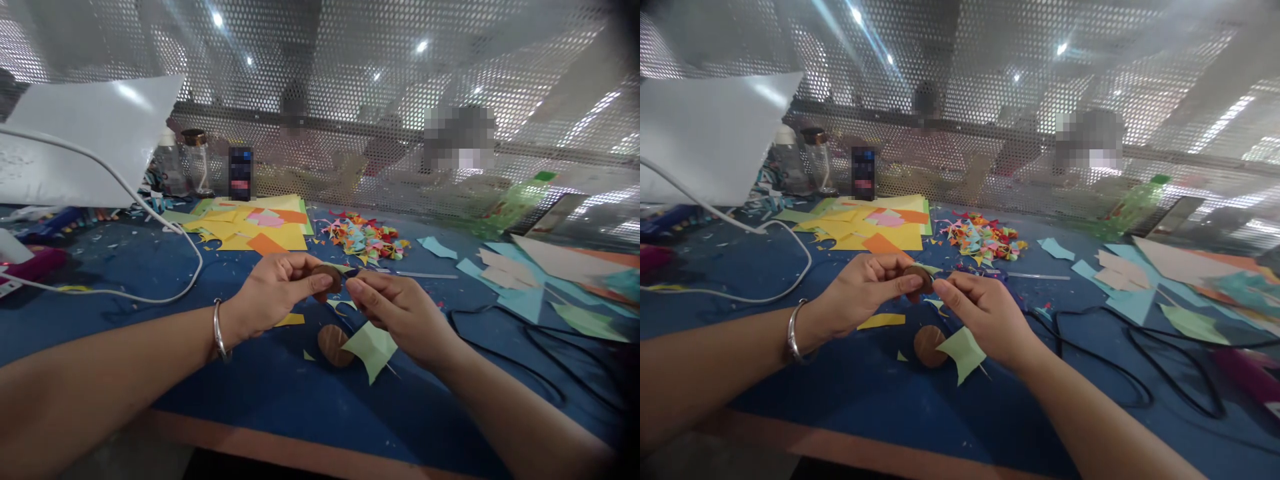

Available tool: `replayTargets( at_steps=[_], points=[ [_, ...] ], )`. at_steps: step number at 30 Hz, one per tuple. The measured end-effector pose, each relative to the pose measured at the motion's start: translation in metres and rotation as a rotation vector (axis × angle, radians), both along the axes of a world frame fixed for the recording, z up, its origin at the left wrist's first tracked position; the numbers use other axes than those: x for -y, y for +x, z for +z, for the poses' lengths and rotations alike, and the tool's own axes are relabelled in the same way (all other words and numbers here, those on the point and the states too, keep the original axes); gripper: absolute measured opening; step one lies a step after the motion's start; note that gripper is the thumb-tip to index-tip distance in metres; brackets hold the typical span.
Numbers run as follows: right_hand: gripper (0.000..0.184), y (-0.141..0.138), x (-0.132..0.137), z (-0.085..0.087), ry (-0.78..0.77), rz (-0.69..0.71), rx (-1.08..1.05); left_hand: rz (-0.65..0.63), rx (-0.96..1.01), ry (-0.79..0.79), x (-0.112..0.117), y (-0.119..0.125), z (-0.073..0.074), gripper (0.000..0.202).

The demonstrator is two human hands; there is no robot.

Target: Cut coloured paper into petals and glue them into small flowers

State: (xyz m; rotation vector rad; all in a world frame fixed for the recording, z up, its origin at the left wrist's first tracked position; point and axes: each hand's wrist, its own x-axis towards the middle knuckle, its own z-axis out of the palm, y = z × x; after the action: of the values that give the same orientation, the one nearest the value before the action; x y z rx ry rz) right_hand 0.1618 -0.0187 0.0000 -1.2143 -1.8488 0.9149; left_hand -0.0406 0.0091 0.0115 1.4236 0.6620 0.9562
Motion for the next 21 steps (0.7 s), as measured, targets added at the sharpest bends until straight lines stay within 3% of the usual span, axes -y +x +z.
replayTargets(
  at_steps=[5,15,21],
  points=[
    [0.049,-0.0002,-0.0008,0.0003,0.006,-0.017,0.019,0.062,-0.008,-0.034,-0.0002,-0.0002,-0.0025,0.013],
    [0.049,-0.0011,0.0002,-0.0005,-0.011,-0.024,-0.017,0.043,-0.011,0.049,-0.0025,-0.0014,-0.0022,0.009],
    [0.048,-0.0018,0.0002,-0.0014,-0.025,-0.010,-0.036,0.024,-0.056,-0.034,0.0018,-0.0018,0.0007,0.011]
  ],
)
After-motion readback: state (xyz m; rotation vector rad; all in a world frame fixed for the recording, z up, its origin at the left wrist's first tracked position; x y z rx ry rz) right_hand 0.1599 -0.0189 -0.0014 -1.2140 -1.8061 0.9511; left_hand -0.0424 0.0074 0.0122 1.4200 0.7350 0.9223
